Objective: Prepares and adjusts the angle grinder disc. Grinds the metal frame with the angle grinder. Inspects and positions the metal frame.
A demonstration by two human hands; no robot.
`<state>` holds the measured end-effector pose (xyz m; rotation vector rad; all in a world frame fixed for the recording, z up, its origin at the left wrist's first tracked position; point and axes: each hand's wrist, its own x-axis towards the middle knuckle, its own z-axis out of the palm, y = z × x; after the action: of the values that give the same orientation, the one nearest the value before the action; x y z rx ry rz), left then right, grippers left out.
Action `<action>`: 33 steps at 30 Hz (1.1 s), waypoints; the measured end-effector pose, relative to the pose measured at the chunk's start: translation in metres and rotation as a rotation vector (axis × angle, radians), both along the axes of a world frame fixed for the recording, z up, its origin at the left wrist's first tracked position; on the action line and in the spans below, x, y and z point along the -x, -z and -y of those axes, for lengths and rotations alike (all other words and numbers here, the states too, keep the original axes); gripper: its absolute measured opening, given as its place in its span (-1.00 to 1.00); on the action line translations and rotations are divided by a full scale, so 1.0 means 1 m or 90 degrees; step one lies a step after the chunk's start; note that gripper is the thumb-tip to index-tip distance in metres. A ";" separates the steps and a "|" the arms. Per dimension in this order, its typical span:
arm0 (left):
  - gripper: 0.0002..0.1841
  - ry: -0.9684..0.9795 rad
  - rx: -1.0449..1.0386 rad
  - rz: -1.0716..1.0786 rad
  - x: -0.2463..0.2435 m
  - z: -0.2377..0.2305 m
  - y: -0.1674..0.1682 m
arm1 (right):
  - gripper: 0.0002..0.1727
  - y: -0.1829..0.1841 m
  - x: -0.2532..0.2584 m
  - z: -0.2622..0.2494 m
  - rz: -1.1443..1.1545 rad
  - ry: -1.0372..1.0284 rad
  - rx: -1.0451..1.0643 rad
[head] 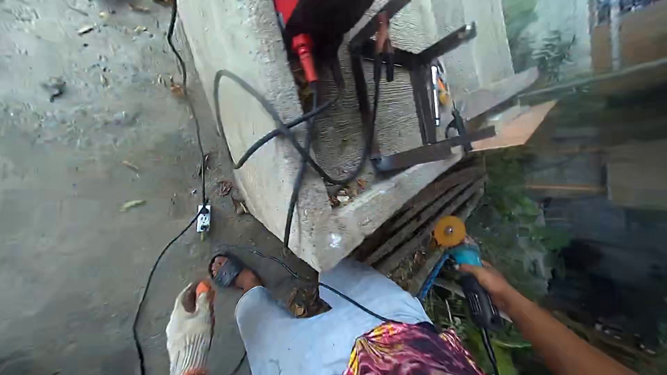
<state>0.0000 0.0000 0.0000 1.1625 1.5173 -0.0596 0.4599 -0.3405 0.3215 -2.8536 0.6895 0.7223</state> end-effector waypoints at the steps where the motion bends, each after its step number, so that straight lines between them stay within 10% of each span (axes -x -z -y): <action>1: -0.48 0.009 -0.007 0.050 0.001 0.007 -0.047 | -0.32 -0.023 0.004 -0.006 0.061 0.049 -0.098; 6: -0.56 0.131 -0.034 0.435 -0.049 0.029 -0.268 | -0.61 -0.137 0.013 -0.047 0.262 0.189 -0.679; 11: -0.58 0.298 -0.163 0.462 -0.189 0.046 -0.386 | -0.33 -0.207 -0.034 -0.061 0.330 -0.004 -1.062; 19: 0.23 0.114 -0.143 0.062 -0.449 0.066 -0.318 | -0.29 -0.208 -0.214 -0.042 0.248 -0.190 -1.288; 23: -0.01 -0.207 -0.171 -0.041 -0.524 0.076 -0.305 | -0.23 -0.176 -0.317 -0.033 0.152 -0.261 -1.177; 33: -0.32 -0.277 -0.255 -0.074 -0.530 0.040 -0.305 | -0.28 -0.104 -0.443 -0.024 -0.214 -0.338 -0.999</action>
<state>0.5304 -0.0399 0.3045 1.1209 1.9128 0.4972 0.9029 -0.3169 0.4257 -1.3940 -0.5256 1.0892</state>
